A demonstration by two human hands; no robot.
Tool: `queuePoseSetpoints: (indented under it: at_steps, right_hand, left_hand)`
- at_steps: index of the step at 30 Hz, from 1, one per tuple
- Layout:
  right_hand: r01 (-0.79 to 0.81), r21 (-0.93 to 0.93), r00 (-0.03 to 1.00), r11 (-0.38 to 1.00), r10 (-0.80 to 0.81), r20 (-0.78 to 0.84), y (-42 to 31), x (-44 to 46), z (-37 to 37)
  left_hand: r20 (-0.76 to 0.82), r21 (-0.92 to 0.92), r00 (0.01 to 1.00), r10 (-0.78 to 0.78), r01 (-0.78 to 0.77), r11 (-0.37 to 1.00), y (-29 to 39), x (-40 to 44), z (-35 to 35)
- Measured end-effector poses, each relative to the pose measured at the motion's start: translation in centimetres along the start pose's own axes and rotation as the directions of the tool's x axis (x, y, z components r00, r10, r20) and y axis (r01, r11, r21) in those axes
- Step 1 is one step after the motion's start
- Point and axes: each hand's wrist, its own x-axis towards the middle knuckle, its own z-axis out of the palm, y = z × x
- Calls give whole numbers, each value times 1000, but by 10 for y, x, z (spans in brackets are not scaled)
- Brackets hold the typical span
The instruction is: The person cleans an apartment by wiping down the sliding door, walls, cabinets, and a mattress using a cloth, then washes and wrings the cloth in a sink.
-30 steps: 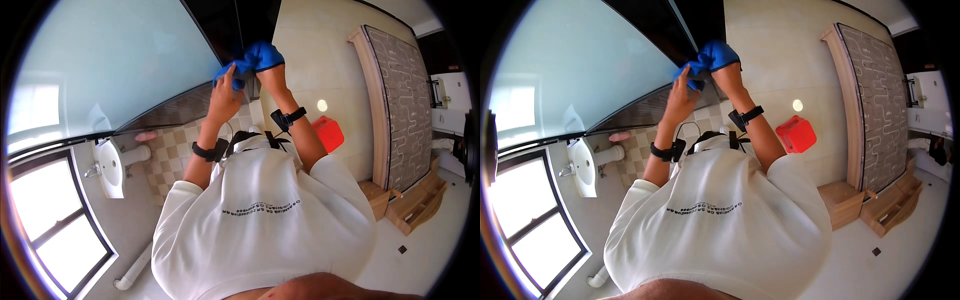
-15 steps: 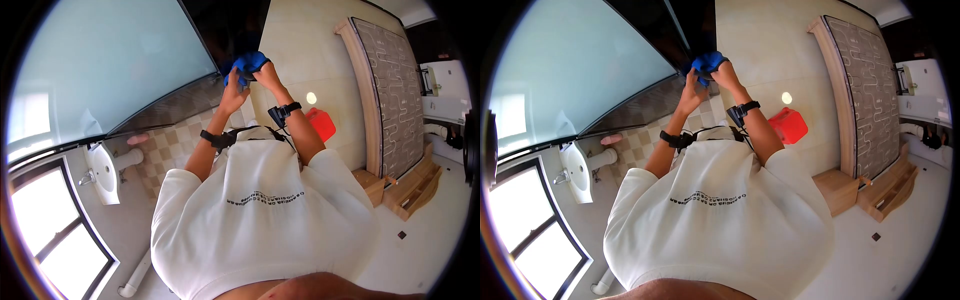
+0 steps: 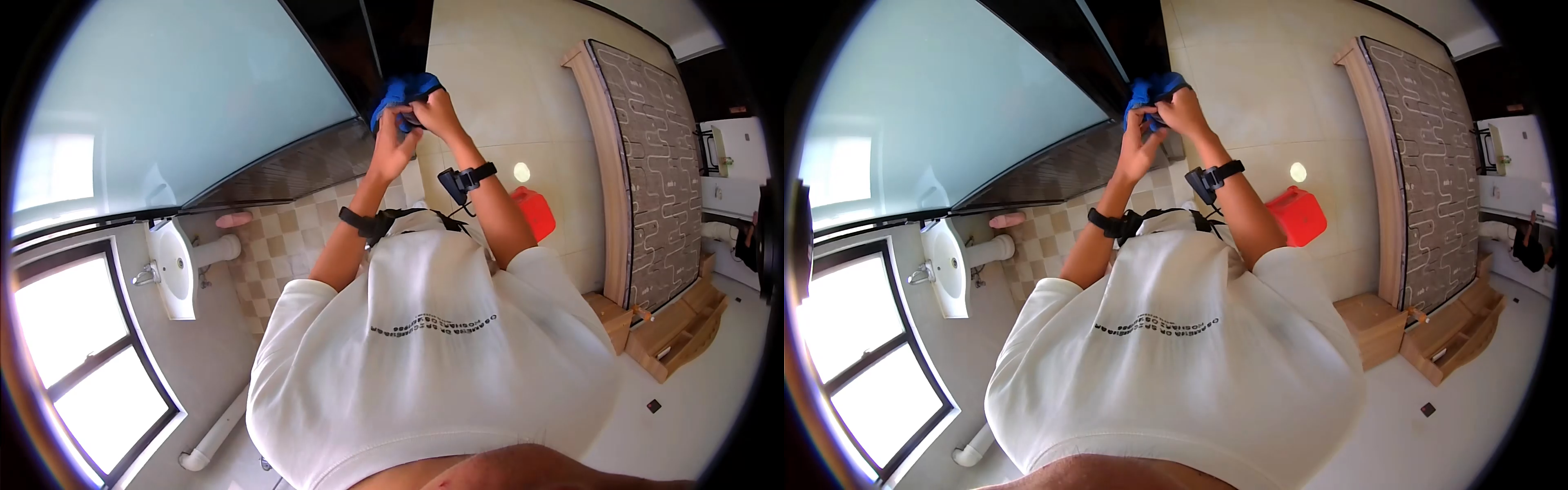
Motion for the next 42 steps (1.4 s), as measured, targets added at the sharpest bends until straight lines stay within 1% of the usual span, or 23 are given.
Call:
queuePoseSetpoints:
  at_steps: [2, 4, 5, 7, 8, 9, 10, 11, 12, 14, 15, 16, 18, 19, 21, 24, 28, 31, 33, 34, 36, 37, 42]
  right_hand:
    - [-29, -47, 999, 998, 31, 39, -7, -2, -5]
    - [93, 68, 993, 993, -88, -75, -40, 6, -14]
    - [77, 87, 996, 993, -73, -46, -57, 11, -24]
    - [191, 186, 979, 964, -172, -113, -81, 22, -24]
    - [365, 234, 921, 901, -313, -231, -87, 33, -21]
    - [335, 195, 938, 922, -308, -159, -87, 35, -24]
    - [313, 119, 948, 942, -302, -96, -88, 37, -27]
    - [309, 136, 946, 941, -288, -152, -88, 31, -27]
    - [331, 170, 931, 928, -292, -217, -90, 32, -23]
    - [219, 157, 972, 963, -201, -121, -78, 19, -18]
    - [206, 184, 977, 961, -190, -101, -69, 16, -13]
    - [193, 209, 980, 959, -179, -85, -60, 13, -11]
    - [117, 220, 993, 968, -120, -3, -52, 11, -13]
    - [86, 164, 996, 983, -89, 12, -46, 9, -11]
    - [52, 110, 998, 993, -54, 22, -34, -1, -6]
    - [107, -10, 992, 994, -108, -62, -24, -2, 2]
    - [133, 172, 991, 976, -127, -46, -51, 11, -7]
    - [192, 285, 980, 939, -200, -3, -83, 24, -26]
    - [273, 139, 962, 952, -273, -17, -104, 29, -34]
    - [283, 145, 959, 948, -284, -10, -96, 31, -30]
    - [280, 263, 953, 923, -300, 37, -68, 34, -17]
    - [285, 181, 952, 941, -300, 59, -67, 29, -19]
    - [301, 296, 950, 907, -312, -10, -79, 25, -16]
  left_hand:
    - [-42, -34, 999, 3, -5, 999, 9, -2, 1]
    - [-13, 92, 994, 113, -111, 990, 35, 4, -14]
    - [-42, 66, 984, 173, -170, 983, 45, 10, -17]
    - [-78, 178, 956, 284, -267, 947, 75, 21, -30]
    - [-93, 207, 941, 325, -301, 931, 73, 29, -34]
    - [-168, -78, 969, 182, -197, 977, 75, 34, -30]
    - [-197, -167, 976, 97, -131, 977, 85, 40, -32]
    - [-150, -420, 989, -11, -54, 906, 94, 43, -34]
    - [-158, -381, 987, -24, -39, 924, 90, 45, -35]
    - [-81, -421, 989, -125, 80, 904, 83, 42, -36]
    - [-35, -410, 993, -117, 92, 907, 64, 42, -32]
    - [-76, -216, 994, -78, 60, 975, 38, 41, -23]
    - [-74, -159, 997, -29, 17, 987, 5, 38, -10]
    - [-72, -156, 997, -29, 18, 988, -6, 38, -7]
    - [-63, -262, 976, -209, 186, 947, -24, 35, 0]
    - [-53, -248, 976, -213, 194, 949, -40, 34, 5]
    - [-88, -125, 970, -225, 213, 969, 56, 36, -17]
    - [-139, -127, 987, -79, 61, 990, 88, 37, -21]
    - [-151, -53, 988, 19, -28, 998, 81, 41, -23]
    - [-164, -47, 986, 24, -32, 998, 76, 39, -22]
    - [-162, 165, 982, 97, -70, 984, 72, 35, -21]
    - [-169, 153, 985, 36, -10, 988, 76, 33, -21]
    - [-199, 279, 975, 97, -38, 960, 106, 39, -28]
